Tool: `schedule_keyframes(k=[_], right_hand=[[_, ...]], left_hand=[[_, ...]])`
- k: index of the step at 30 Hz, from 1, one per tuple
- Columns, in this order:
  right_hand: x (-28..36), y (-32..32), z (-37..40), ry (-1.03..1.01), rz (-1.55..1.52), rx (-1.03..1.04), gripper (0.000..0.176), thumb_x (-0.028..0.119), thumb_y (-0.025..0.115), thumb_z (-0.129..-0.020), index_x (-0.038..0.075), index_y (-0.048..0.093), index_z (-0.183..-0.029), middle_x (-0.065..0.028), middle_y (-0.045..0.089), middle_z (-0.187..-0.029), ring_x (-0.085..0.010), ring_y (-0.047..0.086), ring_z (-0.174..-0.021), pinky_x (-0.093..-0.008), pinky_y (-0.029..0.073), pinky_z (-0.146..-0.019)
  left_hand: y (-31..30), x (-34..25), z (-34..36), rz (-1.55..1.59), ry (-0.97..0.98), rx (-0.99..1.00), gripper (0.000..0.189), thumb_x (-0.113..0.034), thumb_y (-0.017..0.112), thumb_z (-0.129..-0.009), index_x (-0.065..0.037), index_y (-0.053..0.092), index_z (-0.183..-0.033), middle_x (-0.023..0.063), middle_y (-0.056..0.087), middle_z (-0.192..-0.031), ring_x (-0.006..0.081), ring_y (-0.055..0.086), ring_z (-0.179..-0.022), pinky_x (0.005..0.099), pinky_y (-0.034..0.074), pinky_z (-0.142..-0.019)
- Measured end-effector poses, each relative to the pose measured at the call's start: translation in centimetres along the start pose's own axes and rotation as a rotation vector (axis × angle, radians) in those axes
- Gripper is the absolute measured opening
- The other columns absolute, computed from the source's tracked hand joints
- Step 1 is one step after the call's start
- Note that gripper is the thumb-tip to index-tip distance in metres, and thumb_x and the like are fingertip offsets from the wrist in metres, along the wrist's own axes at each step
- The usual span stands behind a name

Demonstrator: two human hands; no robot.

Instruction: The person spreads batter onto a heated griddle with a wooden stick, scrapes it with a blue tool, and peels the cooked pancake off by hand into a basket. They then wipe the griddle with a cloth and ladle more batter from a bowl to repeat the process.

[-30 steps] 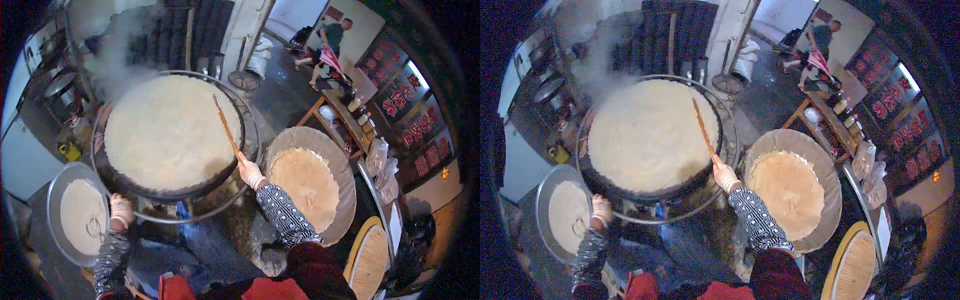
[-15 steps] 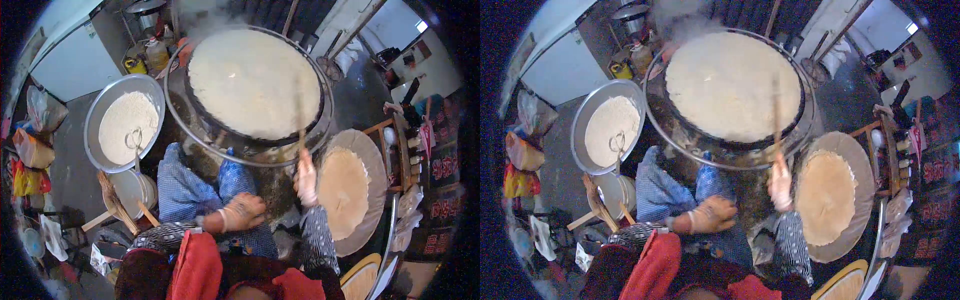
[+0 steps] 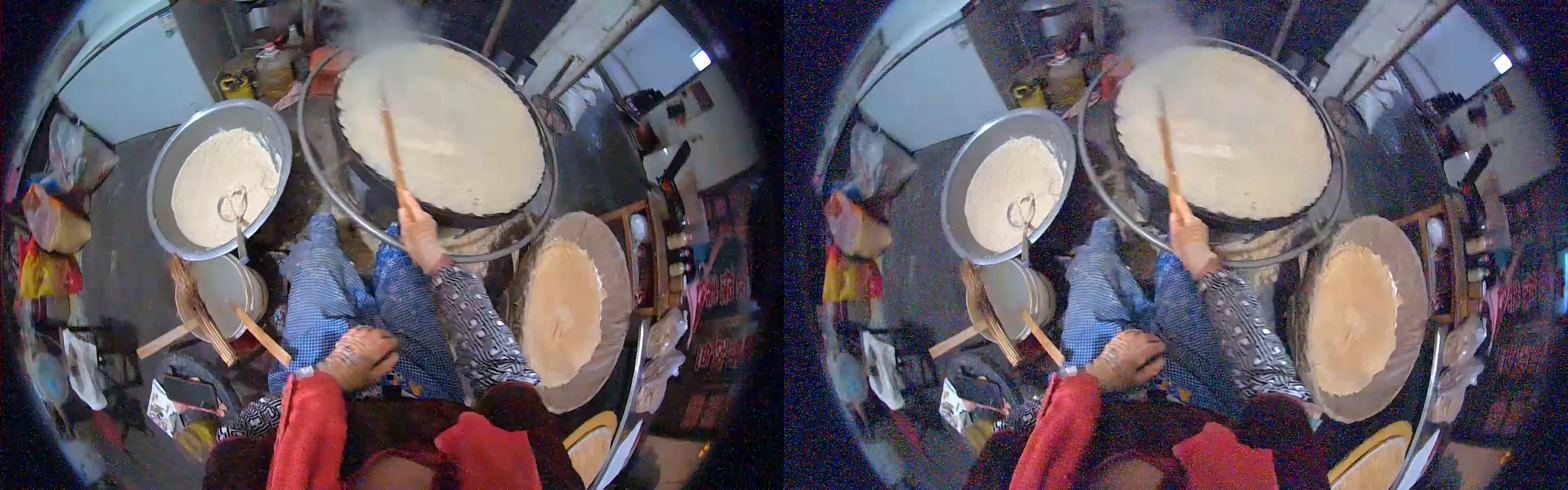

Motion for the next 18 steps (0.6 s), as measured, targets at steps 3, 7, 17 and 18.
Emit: schedule_keyframes(k=[3, 7, 17, 18], right_hand=[[6.8, 4.4, 2.0, 0.283, -0.551, 0.257, 0.041, 0.018, 0.052, -0.095, 0.011, 0.051, -0.136, 0.0, 0.05, -0.066, -0.0135, 0.051, -0.056, -0.0305, 0.046, -0.052], [11.3, 2.0, 1.8, -0.246, -0.227, 0.157, 0.04, 0.018, 0.049, -0.096, 0.008, 0.048, -0.134, -0.0065, 0.053, -0.088, -0.0174, 0.054, -0.077, -0.0307, 0.046, -0.066], [-6.3, -26.0, 6.1, 0.164, 0.612, -0.011, 0.055, 0.021, 0.04, -0.097, 0.017, 0.025, -0.15, -0.0157, 0.041, -0.145, -0.0311, 0.037, -0.134, -0.0354, 0.026, -0.113], [-5.7, -26.8, 6.7, 0.164, 0.5, -0.074, 0.056, 0.022, 0.042, -0.097, 0.017, 0.026, -0.15, -0.015, 0.043, -0.141, -0.0286, 0.039, -0.125, -0.0338, 0.027, -0.104]], left_hand=[[-0.2, -1.2, 1.5, -0.088, 0.06, -0.037, 0.033, -0.032, 0.058, -0.086, -0.006, 0.062, -0.106, 0.0138, 0.063, -0.098, 0.0334, 0.06, -0.092, 0.044, 0.046, -0.085], [-1.2, 1.4, 3.8, -0.206, -0.138, -0.075, 0.031, -0.034, 0.058, -0.084, -0.009, 0.062, -0.101, 0.011, 0.062, -0.096, 0.0291, 0.061, -0.091, 0.0431, 0.046, -0.083], [0.9, 0.3, 6.1, -0.279, 0.103, -0.535, 0.02, -0.037, 0.06, -0.068, -0.019, 0.051, -0.071, -0.0035, 0.052, -0.073, 0.0194, 0.056, -0.068, 0.0374, 0.044, -0.065], [1.6, 1.0, 5.2, -0.289, 0.09, -0.544, 0.02, -0.037, 0.06, -0.068, -0.019, 0.051, -0.071, -0.0035, 0.052, -0.073, 0.0194, 0.056, -0.068, 0.0374, 0.044, -0.065]])
Point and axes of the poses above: each hand's wrist, its own z-axis away from the middle knuckle, its own y-axis out of the palm, x = y × z, the point moved 9 cm from there along -z, towards the middle knuckle
